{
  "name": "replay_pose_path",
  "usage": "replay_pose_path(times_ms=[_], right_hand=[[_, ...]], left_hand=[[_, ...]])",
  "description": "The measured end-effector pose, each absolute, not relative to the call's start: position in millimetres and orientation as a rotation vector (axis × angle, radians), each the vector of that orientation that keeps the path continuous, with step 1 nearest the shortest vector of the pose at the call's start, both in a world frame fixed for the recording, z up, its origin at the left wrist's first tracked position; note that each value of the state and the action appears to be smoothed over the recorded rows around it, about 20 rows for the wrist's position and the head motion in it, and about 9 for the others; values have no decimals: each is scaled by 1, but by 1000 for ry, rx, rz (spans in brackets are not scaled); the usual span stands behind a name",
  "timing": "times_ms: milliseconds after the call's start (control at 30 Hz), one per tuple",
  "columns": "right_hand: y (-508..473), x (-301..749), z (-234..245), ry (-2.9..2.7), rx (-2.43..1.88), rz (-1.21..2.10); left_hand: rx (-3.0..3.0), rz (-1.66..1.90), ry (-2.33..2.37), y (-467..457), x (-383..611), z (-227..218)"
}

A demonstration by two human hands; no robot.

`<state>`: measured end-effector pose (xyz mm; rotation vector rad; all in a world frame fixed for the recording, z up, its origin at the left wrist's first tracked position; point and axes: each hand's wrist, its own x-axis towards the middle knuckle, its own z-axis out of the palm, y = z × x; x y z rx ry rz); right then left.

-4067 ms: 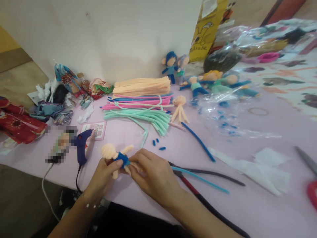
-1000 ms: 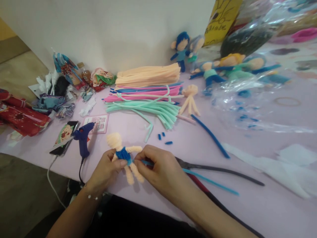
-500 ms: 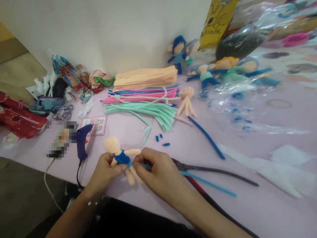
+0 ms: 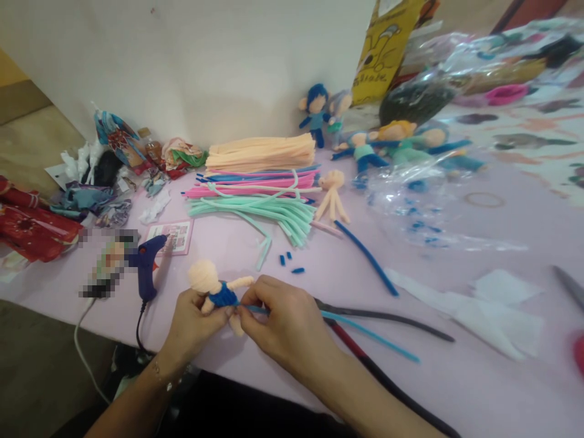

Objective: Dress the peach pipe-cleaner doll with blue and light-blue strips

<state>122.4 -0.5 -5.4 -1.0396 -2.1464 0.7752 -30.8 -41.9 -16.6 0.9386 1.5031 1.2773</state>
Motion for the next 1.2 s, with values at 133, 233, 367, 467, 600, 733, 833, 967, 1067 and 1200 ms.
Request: replay_pose_path(times_ms=[133, 233, 367, 467, 600, 733, 833, 967, 1067, 1200], right_hand=[[-3, 121, -7, -2195, -946, 526], [-5, 120, -9, -2226, -864, 330], [-5, 119, -10, -2261, -801, 157], [-4, 120, -8, -2241, -759, 101], [-4, 127, 0, -2166, -575, -30], [-6, 131, 6, -2222, -384, -66], [-5, 126, 5, -2215, -459, -61], [-1, 121, -1, -2129, -695, 52], [1, 120, -4, -2086, -803, 238], [3, 120, -3, -2037, -925, 690]], left_hand=[[970, 1305, 1556, -43, -31, -21], [985, 1319, 1560, -43, -30, -24], [972, 1321, 1575, -42, -29, -23], [899, 1344, 1549, -41, -30, -21], [758, 1449, 1472, -38, -36, -25], [638, 1574, 1412, -35, -42, -32], [576, 1600, 1362, -34, -41, -32], [585, 1598, 1246, -34, -38, -30], [615, 1550, 1199, -35, -38, -30], [654, 1444, 1201, -36, -38, -30]])
